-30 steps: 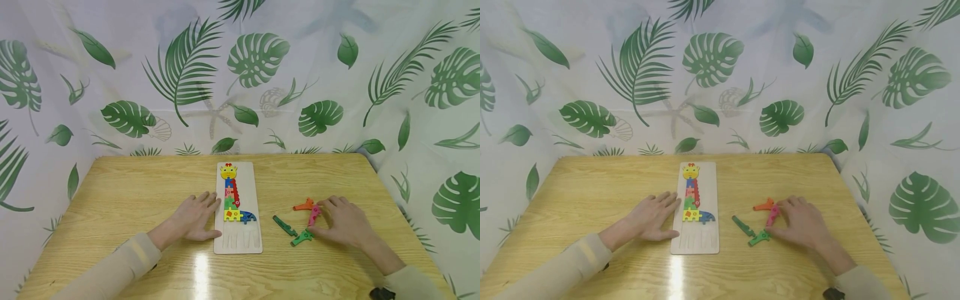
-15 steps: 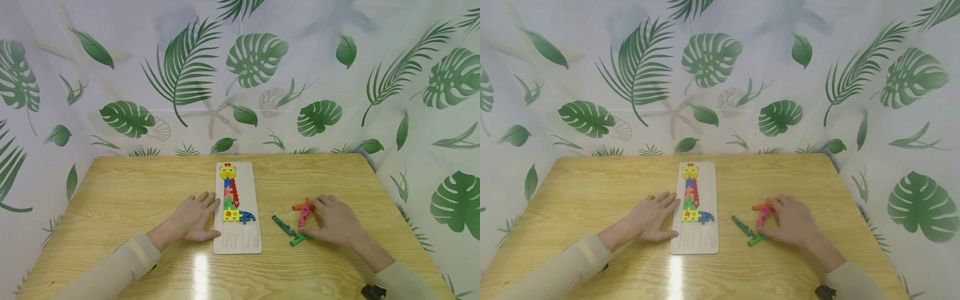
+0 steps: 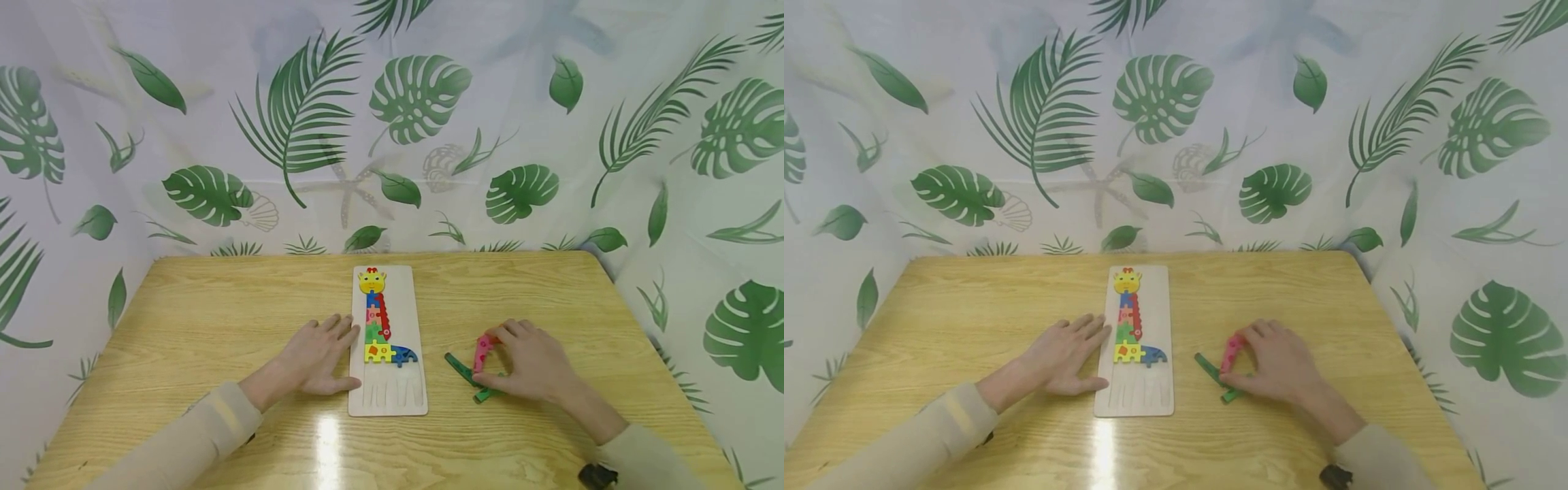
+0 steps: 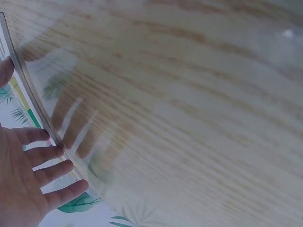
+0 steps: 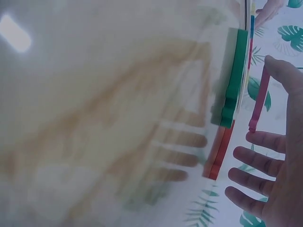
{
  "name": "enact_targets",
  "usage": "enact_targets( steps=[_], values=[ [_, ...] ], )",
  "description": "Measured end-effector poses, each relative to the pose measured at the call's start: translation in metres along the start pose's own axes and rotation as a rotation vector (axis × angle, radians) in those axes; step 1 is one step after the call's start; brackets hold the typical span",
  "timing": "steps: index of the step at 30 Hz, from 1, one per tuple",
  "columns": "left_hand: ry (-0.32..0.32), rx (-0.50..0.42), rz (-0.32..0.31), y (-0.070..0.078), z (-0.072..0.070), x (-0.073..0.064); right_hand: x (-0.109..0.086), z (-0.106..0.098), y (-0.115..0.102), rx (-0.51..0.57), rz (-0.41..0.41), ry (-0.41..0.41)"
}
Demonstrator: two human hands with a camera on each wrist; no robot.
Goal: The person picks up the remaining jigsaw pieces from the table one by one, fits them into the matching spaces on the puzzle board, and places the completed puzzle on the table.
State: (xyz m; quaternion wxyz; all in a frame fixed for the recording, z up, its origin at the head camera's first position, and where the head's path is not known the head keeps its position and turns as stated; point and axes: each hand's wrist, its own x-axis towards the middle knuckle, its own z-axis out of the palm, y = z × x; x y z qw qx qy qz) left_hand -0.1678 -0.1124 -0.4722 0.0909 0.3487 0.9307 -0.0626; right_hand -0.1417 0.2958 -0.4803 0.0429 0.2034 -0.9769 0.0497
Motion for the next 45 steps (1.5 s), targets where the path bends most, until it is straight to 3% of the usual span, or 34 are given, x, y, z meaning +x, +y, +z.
enact_targets(
  steps=[20, 32, 45],
  values=[
    [0.005, 0.002, 0.002, 0.000, 0.000, -0.001, 0.007, 0.002, -0.032, 0.038, -0.028, 0.007],
    [0.012, 0.009, 0.002, 0.000, 0.000, 0.000, 0.013, -0.002, -0.048, 0.042, -0.064, 0.054],
    [-0.005, 0.006, -0.005, 0.000, -0.001, 0.000, 0.021, 0.000, -0.074, 0.065, -0.118, 0.023]
  ],
)
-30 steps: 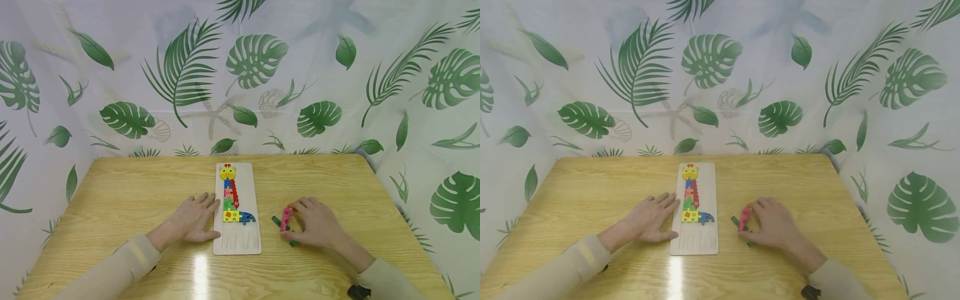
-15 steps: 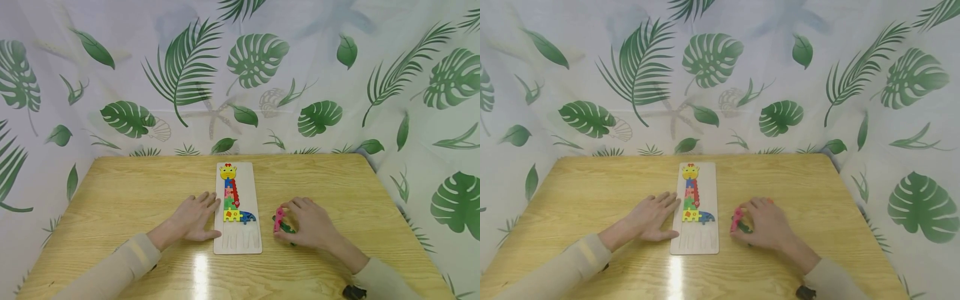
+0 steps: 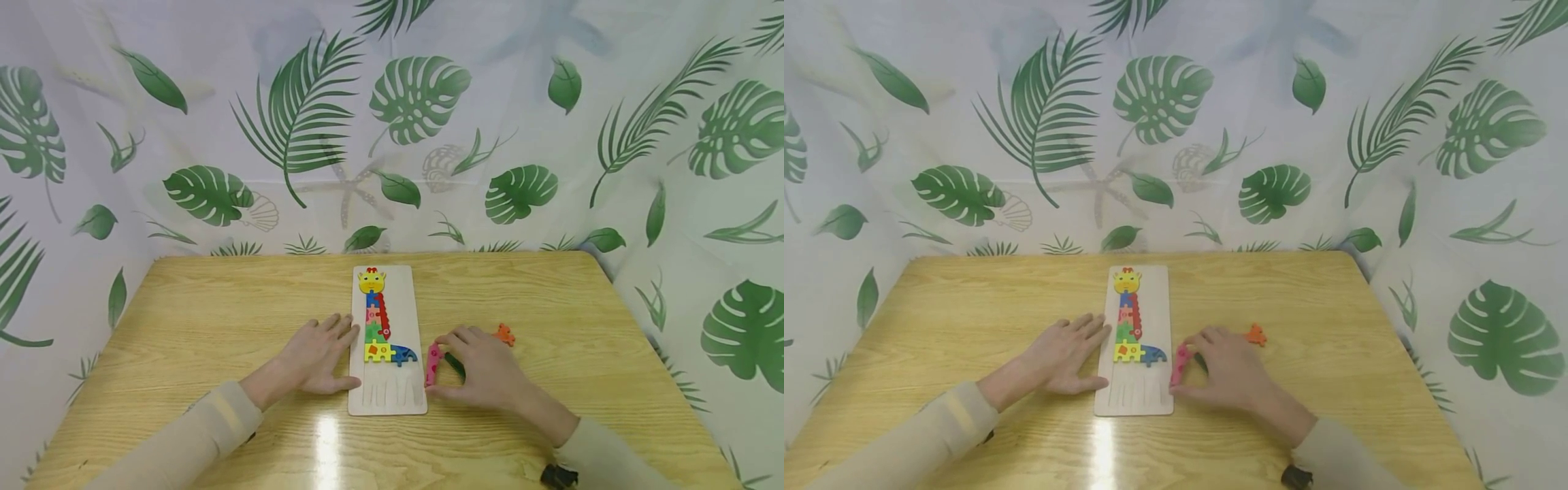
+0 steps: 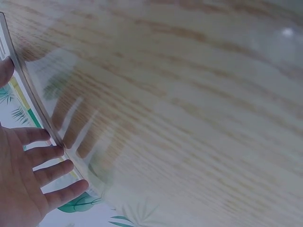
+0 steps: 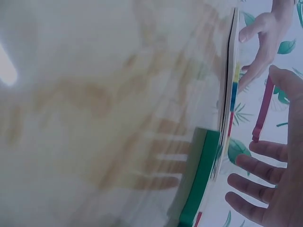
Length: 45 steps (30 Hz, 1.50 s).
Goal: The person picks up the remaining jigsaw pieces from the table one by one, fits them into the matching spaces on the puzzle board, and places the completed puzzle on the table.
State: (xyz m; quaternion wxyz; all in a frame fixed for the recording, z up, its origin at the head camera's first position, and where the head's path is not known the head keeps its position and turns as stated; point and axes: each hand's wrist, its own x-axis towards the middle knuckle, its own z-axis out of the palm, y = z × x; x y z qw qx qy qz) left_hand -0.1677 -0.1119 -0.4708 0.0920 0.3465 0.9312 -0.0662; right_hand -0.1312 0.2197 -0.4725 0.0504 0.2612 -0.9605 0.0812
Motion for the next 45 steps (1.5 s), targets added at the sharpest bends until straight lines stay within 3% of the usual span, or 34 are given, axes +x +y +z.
enact_targets(
  steps=[25, 45],
  values=[
    [0.020, -0.012, 0.004, 0.000, 0.002, 0.000, 0.012, 0.006, -0.030, 0.059, -0.059, -0.004],
    [0.037, 0.004, 0.008, -0.001, 0.005, 0.000, 0.031, 0.009, -0.050, 0.017, -0.143, -0.034]
  ],
)
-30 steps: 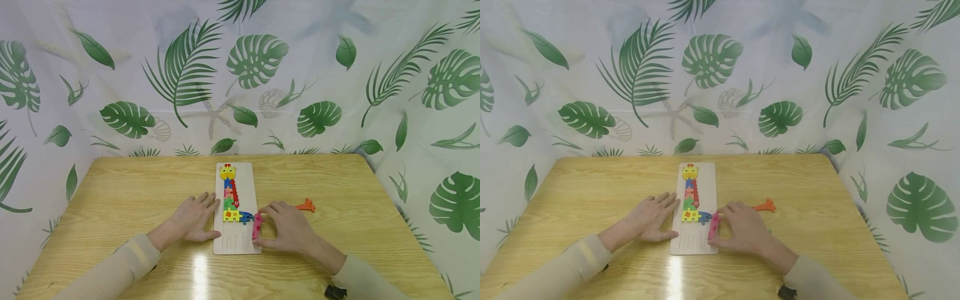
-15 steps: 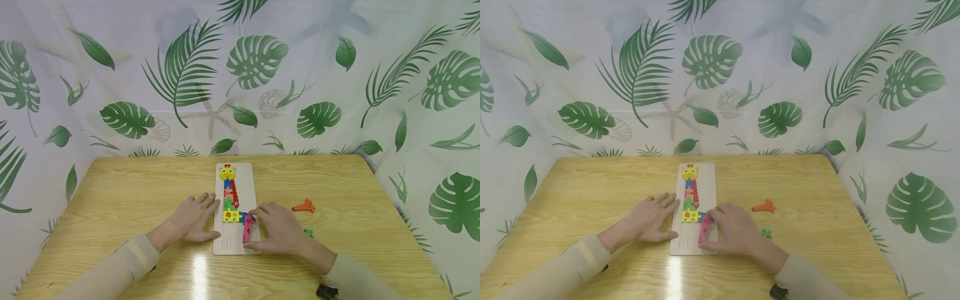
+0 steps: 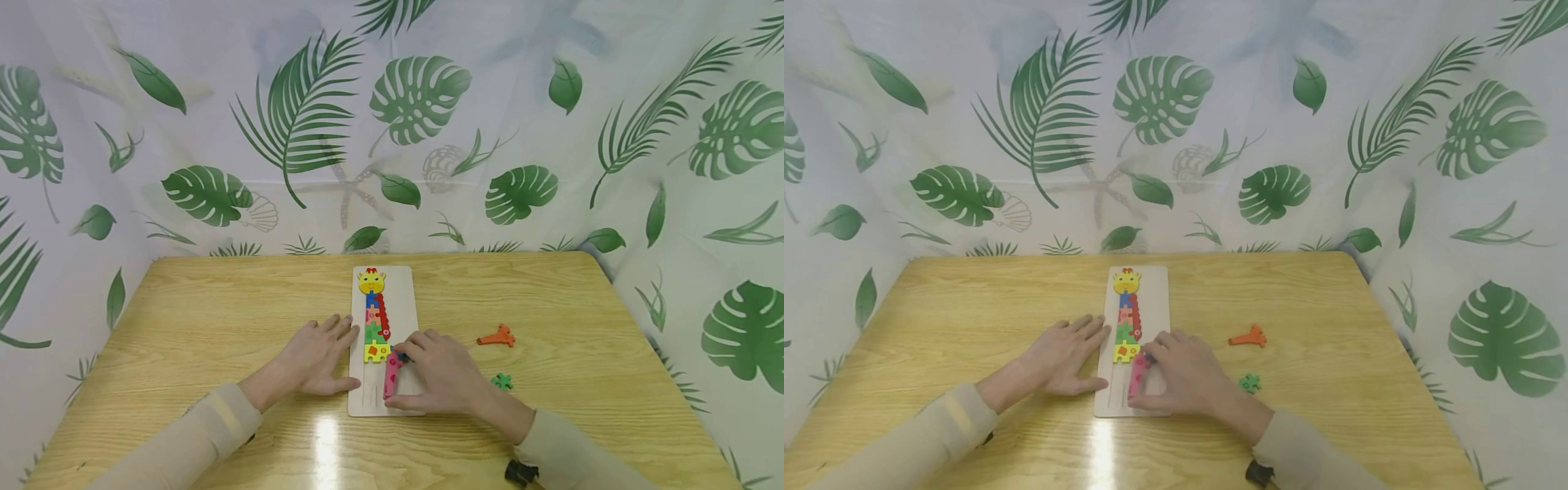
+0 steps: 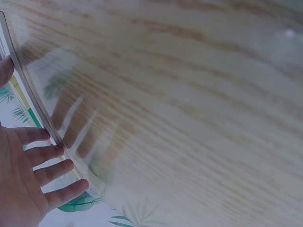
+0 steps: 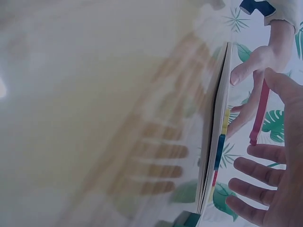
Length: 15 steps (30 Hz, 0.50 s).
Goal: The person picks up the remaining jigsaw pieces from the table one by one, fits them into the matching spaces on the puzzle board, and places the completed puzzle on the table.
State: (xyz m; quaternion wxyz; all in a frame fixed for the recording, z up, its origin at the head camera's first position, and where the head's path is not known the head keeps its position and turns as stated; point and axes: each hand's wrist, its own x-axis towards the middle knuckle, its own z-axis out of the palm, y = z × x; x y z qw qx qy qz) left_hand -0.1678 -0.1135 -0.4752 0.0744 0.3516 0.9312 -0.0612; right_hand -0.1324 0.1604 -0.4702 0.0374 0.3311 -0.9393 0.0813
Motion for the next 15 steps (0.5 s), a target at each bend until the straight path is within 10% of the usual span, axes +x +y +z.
enact_targets(
  steps=[15],
  values=[
    [0.000, 0.004, 0.004, 0.000, -0.002, -0.001, 0.014, 0.000, -0.009, -0.007, 0.018, -0.103]
  ],
)
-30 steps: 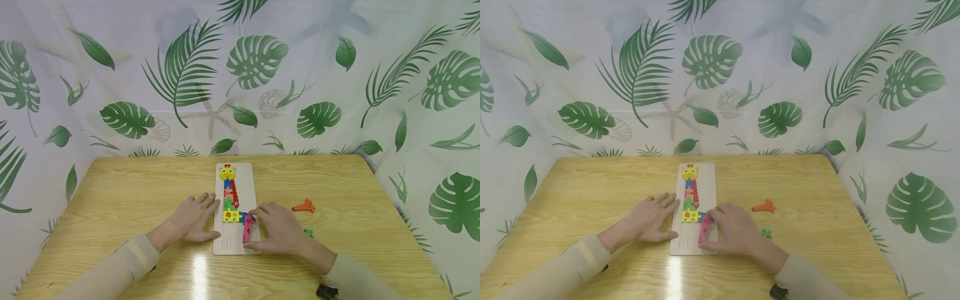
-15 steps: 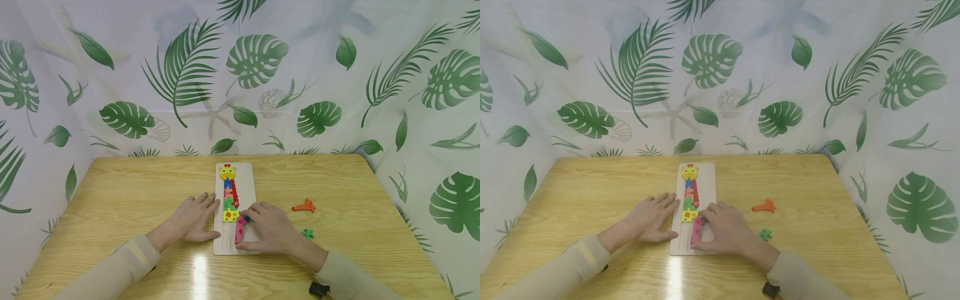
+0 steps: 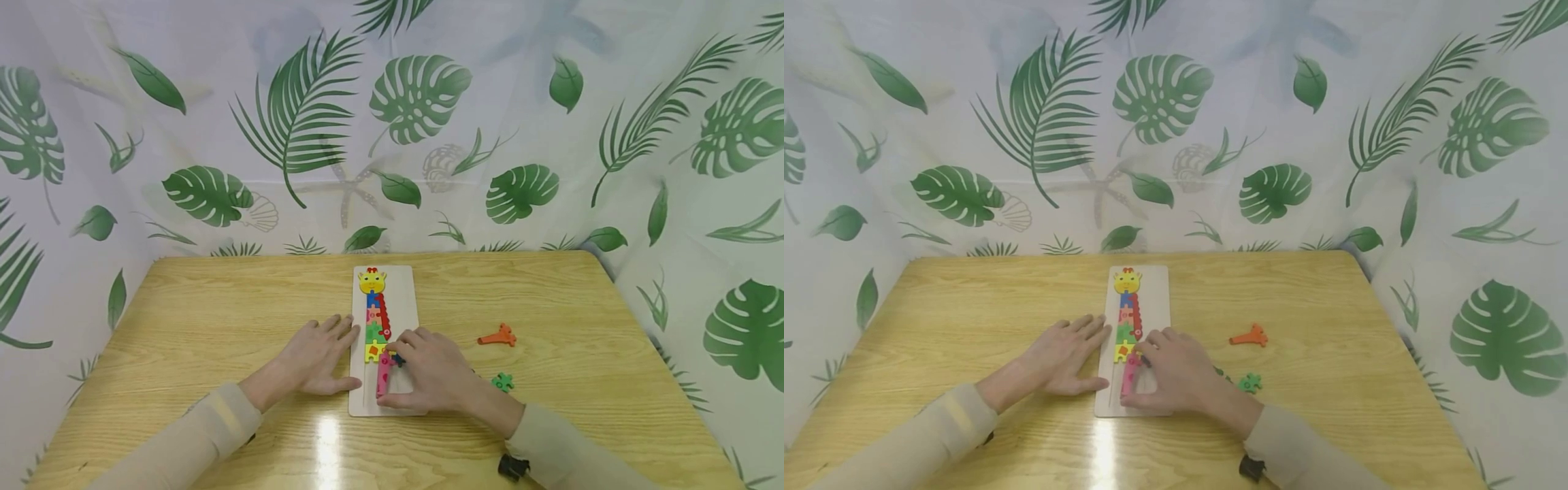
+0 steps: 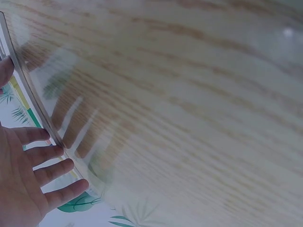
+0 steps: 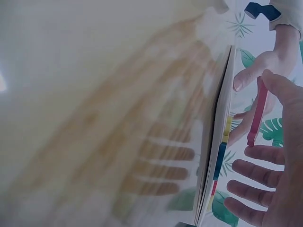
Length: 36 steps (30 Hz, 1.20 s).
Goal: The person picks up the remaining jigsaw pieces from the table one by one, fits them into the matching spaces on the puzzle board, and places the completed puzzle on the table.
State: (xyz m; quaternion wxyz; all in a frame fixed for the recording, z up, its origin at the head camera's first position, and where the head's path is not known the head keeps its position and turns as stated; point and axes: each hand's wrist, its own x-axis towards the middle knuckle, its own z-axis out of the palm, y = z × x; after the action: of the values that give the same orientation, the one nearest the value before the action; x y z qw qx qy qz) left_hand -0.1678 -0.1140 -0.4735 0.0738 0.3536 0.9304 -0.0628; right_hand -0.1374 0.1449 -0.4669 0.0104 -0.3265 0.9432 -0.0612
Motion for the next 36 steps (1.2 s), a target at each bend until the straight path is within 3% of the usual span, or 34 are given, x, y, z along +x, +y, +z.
enact_targets(
  steps=[5, 14, 23, 36],
  values=[
    [-0.009, -0.002, -0.006, 0.000, -0.002, 0.000, 0.004, -0.001, -0.003, -0.004, -0.012, -0.039],
    [-0.016, -0.006, -0.009, -0.001, -0.003, -0.001, 0.009, 0.006, -0.006, -0.062, -0.075, -0.014],
    [-0.008, -0.002, -0.004, 0.000, -0.001, 0.000, 0.013, 0.003, -0.011, -0.097, -0.068, -0.085],
    [0.005, 0.013, -0.002, 0.000, 0.000, 0.000, 0.016, 0.005, -0.013, -0.123, -0.088, -0.079]
  ],
)
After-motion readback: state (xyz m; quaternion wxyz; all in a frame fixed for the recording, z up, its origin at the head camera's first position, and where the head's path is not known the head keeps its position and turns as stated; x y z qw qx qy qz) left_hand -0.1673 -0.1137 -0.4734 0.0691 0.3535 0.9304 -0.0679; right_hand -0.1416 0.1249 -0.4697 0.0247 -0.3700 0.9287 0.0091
